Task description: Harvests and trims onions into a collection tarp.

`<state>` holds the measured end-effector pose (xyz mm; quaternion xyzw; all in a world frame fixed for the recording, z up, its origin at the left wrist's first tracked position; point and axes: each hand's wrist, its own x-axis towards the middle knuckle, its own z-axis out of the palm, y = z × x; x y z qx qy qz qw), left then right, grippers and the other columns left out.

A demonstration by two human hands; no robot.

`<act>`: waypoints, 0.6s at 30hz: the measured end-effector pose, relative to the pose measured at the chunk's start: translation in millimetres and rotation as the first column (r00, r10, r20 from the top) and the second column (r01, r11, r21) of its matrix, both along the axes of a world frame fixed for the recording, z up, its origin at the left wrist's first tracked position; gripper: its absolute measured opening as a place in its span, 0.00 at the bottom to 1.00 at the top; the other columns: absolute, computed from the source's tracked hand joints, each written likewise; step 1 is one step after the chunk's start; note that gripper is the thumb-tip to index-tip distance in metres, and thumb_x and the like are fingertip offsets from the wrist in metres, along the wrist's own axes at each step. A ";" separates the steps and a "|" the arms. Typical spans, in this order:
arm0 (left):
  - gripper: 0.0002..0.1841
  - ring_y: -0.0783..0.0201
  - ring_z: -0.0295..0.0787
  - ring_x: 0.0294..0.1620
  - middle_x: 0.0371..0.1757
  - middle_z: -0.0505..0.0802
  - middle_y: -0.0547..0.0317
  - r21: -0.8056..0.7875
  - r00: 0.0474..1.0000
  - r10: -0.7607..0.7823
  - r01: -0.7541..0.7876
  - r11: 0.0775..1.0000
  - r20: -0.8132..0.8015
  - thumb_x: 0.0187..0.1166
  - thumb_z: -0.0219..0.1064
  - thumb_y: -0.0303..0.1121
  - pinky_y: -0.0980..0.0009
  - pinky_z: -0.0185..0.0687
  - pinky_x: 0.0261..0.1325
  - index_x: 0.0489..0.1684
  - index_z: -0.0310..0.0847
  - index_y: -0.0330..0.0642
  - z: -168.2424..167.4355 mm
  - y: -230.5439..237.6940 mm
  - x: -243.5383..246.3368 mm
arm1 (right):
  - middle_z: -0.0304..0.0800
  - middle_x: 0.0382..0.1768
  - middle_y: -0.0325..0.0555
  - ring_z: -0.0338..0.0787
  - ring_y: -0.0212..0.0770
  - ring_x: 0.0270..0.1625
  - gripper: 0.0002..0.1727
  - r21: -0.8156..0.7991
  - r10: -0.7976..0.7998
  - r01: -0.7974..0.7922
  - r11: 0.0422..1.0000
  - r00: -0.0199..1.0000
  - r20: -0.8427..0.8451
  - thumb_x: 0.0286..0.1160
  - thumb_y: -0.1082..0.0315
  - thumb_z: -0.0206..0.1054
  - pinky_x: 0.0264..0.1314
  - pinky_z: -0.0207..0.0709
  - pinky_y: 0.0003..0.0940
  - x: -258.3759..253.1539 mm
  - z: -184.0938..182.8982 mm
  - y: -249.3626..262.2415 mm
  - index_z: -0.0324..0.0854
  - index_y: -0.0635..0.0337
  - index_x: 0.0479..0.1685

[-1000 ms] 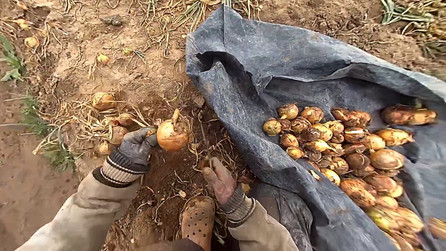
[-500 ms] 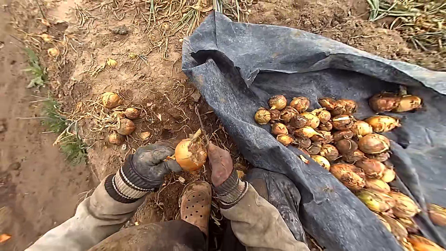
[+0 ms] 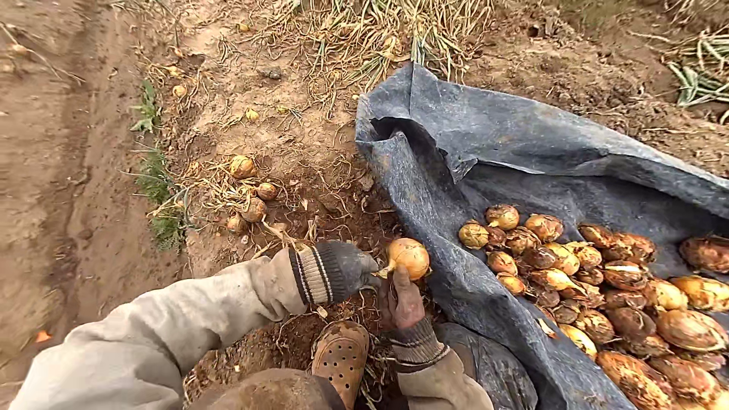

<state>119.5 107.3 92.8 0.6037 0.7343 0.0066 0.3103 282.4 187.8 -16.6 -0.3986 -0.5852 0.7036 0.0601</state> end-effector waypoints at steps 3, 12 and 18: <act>0.12 0.53 0.93 0.58 0.59 0.94 0.56 0.110 0.983 0.135 -0.121 0.987 -0.123 0.86 0.63 0.40 0.45 0.87 0.60 0.58 0.90 0.51 -14.7 37.9 -41.3 | 0.71 0.10 0.30 0.70 0.28 0.07 0.37 -0.045 -0.371 0.376 0.925 0.874 -0.315 0.87 0.32 0.38 0.08 0.68 0.26 14.7 18.8 17.2 0.74 0.51 0.23; 0.20 0.32 0.78 0.76 0.71 0.84 0.27 -0.393 0.662 0.497 -0.742 0.544 -0.562 0.84 0.66 0.35 0.33 0.71 0.74 0.64 0.81 0.24 -28.8 -40.6 -213.2 | 0.76 0.14 0.28 0.73 0.26 0.11 0.41 0.045 -0.280 0.310 0.950 0.903 -0.326 0.77 0.21 0.41 0.11 0.73 0.25 3.4 13.6 13.5 0.79 0.51 0.33; 0.33 0.30 0.86 0.65 0.61 0.88 0.26 -0.199 0.507 0.553 -0.829 0.522 -0.662 0.71 0.76 0.55 0.28 0.78 0.63 0.52 0.86 0.25 -100.5 -66.5 -246.5 | 0.75 0.19 0.36 0.74 0.34 0.16 0.38 -0.001 0.194 -0.194 0.981 0.977 0.090 0.88 0.37 0.33 0.21 0.76 0.37 -8.9 -0.9 -5.7 0.81 0.56 0.40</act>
